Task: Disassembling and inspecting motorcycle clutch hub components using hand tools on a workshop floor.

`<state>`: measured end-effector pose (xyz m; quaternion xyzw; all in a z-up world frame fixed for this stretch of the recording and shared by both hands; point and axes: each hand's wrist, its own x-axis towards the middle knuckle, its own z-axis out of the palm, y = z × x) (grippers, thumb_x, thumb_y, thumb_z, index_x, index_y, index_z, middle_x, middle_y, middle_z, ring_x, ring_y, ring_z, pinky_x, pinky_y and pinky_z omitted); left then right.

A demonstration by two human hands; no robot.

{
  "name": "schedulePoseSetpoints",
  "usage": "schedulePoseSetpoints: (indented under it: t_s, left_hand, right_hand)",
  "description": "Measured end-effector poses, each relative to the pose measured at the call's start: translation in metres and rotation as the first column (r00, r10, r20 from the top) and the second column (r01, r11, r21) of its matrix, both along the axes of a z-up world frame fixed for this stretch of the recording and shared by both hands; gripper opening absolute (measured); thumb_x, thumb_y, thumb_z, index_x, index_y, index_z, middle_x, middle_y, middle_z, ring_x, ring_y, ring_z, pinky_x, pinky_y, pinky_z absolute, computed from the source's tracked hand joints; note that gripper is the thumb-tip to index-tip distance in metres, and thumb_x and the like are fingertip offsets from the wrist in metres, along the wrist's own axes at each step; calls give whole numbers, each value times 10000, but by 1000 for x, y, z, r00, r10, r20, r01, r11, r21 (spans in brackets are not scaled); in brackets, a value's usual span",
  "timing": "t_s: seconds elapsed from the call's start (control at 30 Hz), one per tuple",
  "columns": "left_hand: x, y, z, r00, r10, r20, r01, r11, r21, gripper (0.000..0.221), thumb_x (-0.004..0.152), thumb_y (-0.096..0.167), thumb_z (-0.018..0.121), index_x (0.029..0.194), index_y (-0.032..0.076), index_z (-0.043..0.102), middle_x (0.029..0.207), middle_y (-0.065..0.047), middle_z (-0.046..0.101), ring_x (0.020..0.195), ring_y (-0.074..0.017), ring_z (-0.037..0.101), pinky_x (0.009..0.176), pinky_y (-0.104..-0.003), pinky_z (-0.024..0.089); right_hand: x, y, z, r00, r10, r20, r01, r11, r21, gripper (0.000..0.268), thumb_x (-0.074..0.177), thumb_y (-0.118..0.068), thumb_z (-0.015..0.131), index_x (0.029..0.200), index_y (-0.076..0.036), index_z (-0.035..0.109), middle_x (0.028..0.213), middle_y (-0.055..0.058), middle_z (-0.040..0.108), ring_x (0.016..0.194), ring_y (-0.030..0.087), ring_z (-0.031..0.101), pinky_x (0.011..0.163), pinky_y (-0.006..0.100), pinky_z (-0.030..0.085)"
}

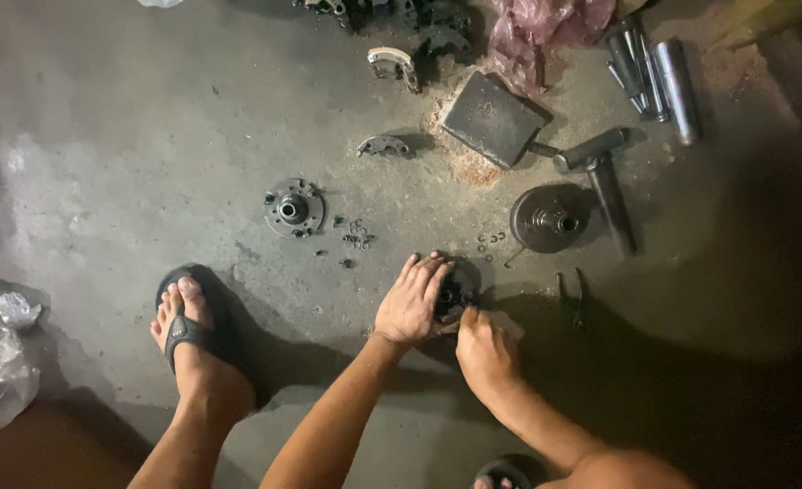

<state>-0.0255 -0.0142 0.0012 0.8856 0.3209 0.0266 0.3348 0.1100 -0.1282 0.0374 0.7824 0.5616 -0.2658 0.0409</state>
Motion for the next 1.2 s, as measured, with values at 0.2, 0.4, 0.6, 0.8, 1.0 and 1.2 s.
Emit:
schedulePoseSetpoints:
  t_s: [0.2, 0.4, 0.6, 0.8, 1.0, 1.2]
  left_hand:
    - [2, 0, 0, 999, -13, -39, 11, 1000, -29, 1026, 738, 619, 748, 1477, -10, 415, 1487, -207, 472, 1451, -349, 391, 1248, -513, 213]
    - [0, -6, -12, 997, -29, -65, 29, 1000, -3, 1034, 750, 651, 737, 1465, -29, 429, 1496, -211, 474, 1453, -351, 396, 1261, -510, 215]
    - [1, -4, -8, 995, -49, -87, 49, 999, -6, 1060, 765, 683, 726, 1471, -47, 421, 1485, -227, 464, 1449, -368, 378, 1257, -515, 197]
    - [3, -2, -6, 993, -61, -103, 61, 998, -7, 1047, 763, 664, 717, 1473, -46, 422, 1492, -216, 462, 1451, -362, 374, 1254, -520, 193]
    - [1, -3, -5, 997, -36, -65, 37, 999, 6, 1021, 784, 649, 711, 1465, -53, 419, 1489, -223, 469, 1456, -370, 376, 1252, -521, 199]
    - [0, -4, -9, 997, -44, -67, 48, 997, 58, 1009, 796, 642, 710, 1484, -39, 426, 1500, -220, 481, 1461, -357, 390, 1259, -515, 215]
  right_hand:
    - [24, 32, 24, 853, -388, -349, 349, 921, -170, 202, 947, -150, 623, 793, -25, 667, 677, 222, 700, 631, 365, 725, 589, 479, 550]
    - [23, 3, -11, 904, -220, -367, 254, 966, 46, 179, 930, -99, 638, 804, 13, 699, 698, 187, 724, 563, 286, 718, 543, 407, 571]
    - [40, -19, -56, 336, -685, -646, 550, 700, -456, 198, 985, -112, 637, 942, 42, 755, 674, 189, 662, 459, 266, 599, 440, 428, 528]
    - [33, -30, -64, 835, -174, -522, 320, 925, 204, 190, 965, -150, 698, 874, 14, 722, 614, 82, 668, 490, 123, 622, 479, 333, 489]
    - [42, -10, -41, 32, -735, -677, 621, 546, -563, 170, 917, -92, 684, 856, 64, 710, 612, 15, 618, 443, 154, 567, 388, 337, 505]
    - [33, -35, -66, 646, -328, -690, 491, 870, 45, 200, 978, -119, 661, 941, 63, 736, 690, -15, 671, 513, 107, 645, 463, 295, 511]
